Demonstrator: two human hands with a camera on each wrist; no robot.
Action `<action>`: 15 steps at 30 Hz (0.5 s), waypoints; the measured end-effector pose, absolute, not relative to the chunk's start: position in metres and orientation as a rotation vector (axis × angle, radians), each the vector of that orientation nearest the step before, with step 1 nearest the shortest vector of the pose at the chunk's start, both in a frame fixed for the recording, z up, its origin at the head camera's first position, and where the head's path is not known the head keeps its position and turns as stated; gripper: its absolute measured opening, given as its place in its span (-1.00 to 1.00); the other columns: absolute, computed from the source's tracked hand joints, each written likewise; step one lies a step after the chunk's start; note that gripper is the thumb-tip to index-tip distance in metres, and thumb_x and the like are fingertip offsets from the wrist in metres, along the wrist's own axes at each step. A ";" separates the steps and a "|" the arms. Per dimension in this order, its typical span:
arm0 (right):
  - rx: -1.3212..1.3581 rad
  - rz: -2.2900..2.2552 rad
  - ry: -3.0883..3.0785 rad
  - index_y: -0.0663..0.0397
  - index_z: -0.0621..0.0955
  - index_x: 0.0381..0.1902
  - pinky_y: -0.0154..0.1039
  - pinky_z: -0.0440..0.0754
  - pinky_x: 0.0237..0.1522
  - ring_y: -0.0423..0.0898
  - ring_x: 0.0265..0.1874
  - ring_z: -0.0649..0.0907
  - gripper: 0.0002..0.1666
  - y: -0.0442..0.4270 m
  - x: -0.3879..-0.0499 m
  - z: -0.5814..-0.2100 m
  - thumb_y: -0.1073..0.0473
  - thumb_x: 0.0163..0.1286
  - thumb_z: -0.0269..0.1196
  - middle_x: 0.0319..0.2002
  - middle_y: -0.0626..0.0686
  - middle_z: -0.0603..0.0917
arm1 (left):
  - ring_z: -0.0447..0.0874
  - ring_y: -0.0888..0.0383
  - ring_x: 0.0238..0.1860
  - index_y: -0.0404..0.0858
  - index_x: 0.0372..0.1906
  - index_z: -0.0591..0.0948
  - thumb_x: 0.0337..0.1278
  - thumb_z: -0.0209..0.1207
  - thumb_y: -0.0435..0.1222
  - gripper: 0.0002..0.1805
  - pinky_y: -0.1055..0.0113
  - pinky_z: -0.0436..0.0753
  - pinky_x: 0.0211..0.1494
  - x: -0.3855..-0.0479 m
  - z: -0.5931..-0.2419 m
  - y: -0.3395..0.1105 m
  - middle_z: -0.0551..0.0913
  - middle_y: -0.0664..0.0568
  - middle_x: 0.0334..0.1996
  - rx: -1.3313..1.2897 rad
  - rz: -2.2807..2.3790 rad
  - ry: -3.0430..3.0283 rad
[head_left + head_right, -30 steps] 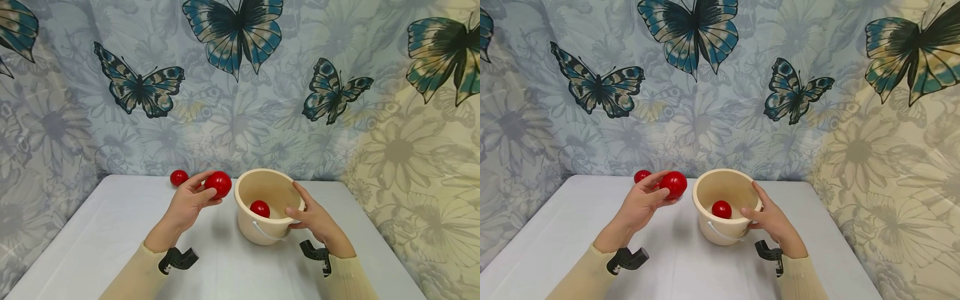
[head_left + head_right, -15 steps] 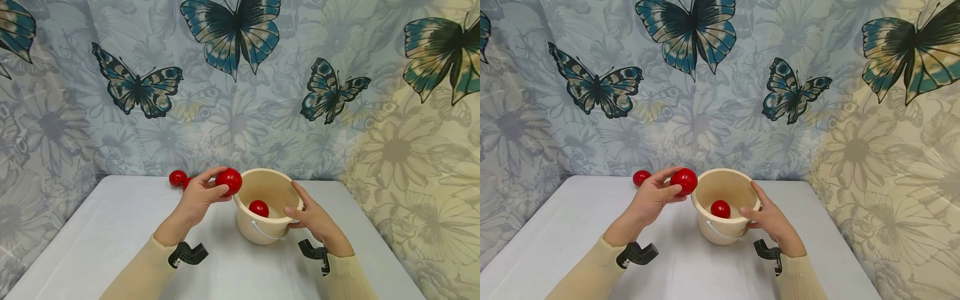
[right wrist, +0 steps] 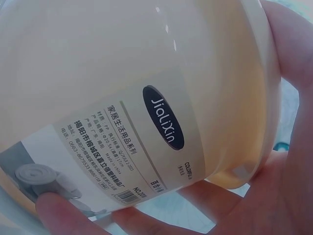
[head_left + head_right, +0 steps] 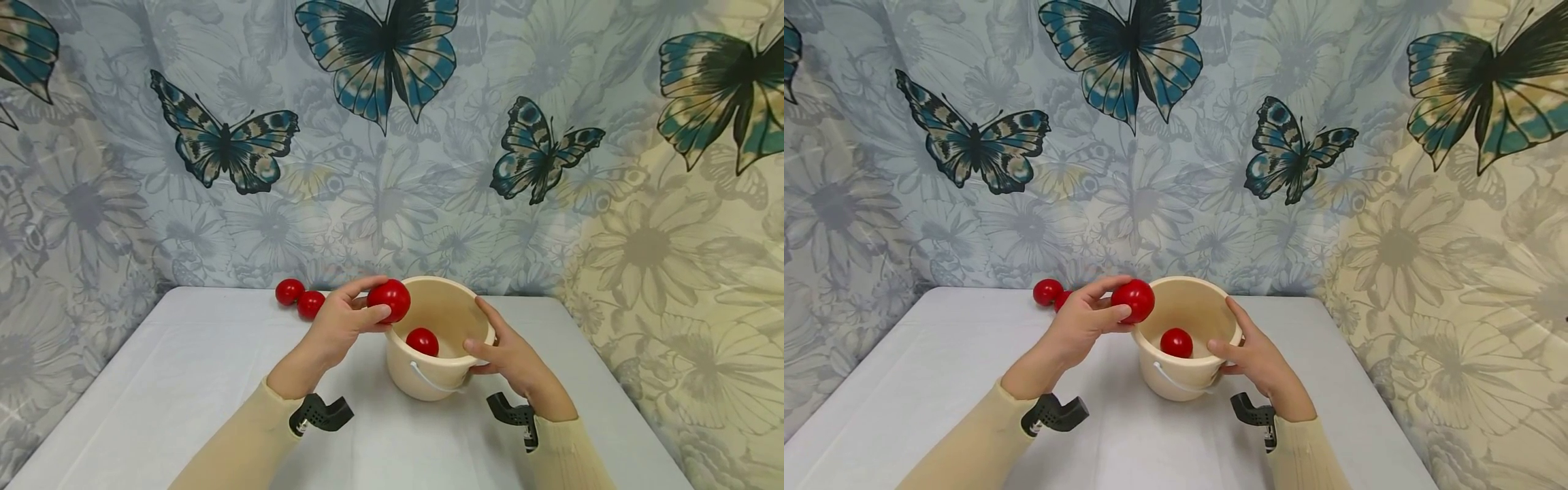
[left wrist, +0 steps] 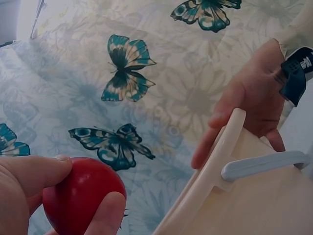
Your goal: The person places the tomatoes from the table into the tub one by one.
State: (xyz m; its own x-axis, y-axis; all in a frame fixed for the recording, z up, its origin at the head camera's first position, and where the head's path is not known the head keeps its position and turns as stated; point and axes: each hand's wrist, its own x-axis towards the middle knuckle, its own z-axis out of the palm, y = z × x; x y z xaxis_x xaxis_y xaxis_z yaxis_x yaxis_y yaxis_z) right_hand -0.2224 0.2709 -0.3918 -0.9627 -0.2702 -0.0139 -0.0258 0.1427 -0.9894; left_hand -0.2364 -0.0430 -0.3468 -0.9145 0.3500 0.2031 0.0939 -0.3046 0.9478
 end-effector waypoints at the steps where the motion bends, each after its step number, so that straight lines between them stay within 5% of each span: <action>1: -0.291 -1.922 2.225 -0.17 -0.13 0.63 0.29 0.65 -0.13 0.49 0.27 0.34 0.19 0.271 -0.222 -0.392 0.11 0.32 0.39 0.57 0.16 -0.20 | 0.59 -0.15 0.07 -0.34 0.35 0.46 0.22 0.25 -0.52 -0.42 0.02 0.70 -0.02 -0.237 -0.347 -0.041 0.51 -0.26 0.18 0.568 2.338 1.750; 15: -0.304 -1.919 2.228 -0.16 -0.14 0.63 0.28 0.65 -0.13 0.49 0.29 0.32 0.17 0.272 -0.224 -0.394 0.12 0.34 0.37 0.57 0.15 -0.21 | 0.60 -0.12 0.07 -0.34 0.34 0.49 0.23 0.25 -0.50 -0.45 0.03 0.70 -0.03 -0.243 -0.346 -0.018 0.54 -0.24 0.15 0.604 2.292 1.748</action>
State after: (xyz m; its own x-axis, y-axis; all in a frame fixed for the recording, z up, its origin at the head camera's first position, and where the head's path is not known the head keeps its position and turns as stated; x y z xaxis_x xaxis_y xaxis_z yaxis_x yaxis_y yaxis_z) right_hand -0.2235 0.2718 -0.3939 -0.9618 -0.2738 -0.0070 -0.0337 0.1435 -0.9891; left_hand -0.2428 -0.0180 -0.3465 -0.8973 0.3934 0.2003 0.0891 -0.2830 0.9550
